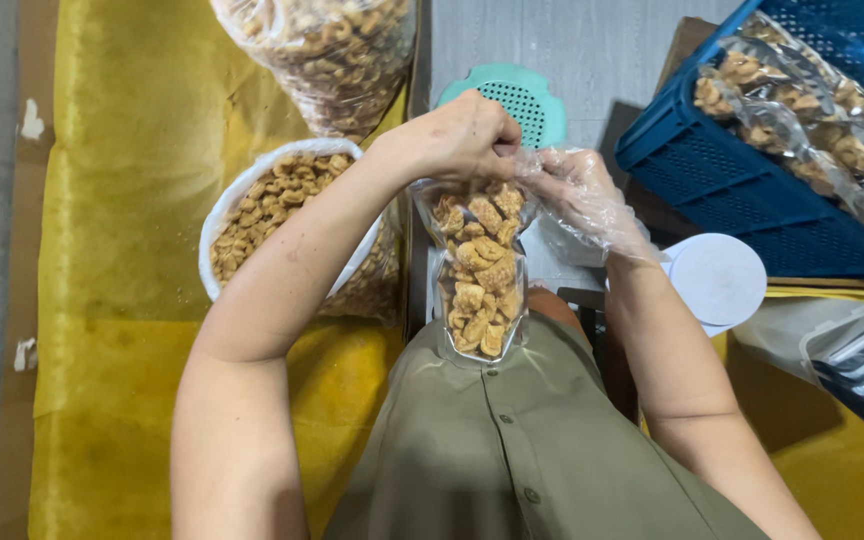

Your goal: The person scoops snack pieces from a large bag into small transparent pouches, weighs each pouch on a digital scale, and places the filled pouches into a blue crate. The process is repeated multiple times with consistent handling of the snack pieces and pouches.

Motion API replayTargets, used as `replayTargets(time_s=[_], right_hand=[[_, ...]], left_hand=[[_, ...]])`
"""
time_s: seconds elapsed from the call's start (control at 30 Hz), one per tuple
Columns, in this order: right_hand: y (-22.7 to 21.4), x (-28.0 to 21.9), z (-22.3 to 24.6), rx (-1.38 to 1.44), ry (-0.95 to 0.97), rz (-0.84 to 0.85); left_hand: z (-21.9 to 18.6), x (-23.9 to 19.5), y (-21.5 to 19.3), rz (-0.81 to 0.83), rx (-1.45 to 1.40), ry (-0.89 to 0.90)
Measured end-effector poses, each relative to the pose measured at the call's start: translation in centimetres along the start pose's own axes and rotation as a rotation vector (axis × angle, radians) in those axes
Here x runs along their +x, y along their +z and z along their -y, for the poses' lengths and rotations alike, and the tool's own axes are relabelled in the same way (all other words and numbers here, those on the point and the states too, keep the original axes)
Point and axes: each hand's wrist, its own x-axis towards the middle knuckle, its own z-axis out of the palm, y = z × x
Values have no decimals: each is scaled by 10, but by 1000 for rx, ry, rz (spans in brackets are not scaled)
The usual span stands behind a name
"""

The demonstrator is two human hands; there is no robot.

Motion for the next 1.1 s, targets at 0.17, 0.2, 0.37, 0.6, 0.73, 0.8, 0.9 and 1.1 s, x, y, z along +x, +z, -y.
replayTargets(time_s=[0.17,0.2,0.37,0.6,0.73,0.8,0.9,1.1], right_hand=[[-34,-15,-12,40,13,-88],[-43,-18,-13,46,-12,-109],[-88,-30,-29,176,29,-219],[-145,-38,-58,-21,30,-284],[-172,-44,-59,236,-1,-197],[-184,-46,-53,-55,-12,-234],[-205,-61,-36,-183,-18,-300],[-270,-107,22,80,-166,-596]], left_hand=[[-20,46,2,112,250,119],[-18,54,1,153,262,83],[7,85,3,94,389,141],[-15,122,17,33,589,121],[-47,156,7,393,-38,166],[-67,174,16,552,-189,107],[-97,193,24,575,-264,107],[-172,257,14,-44,252,990]])
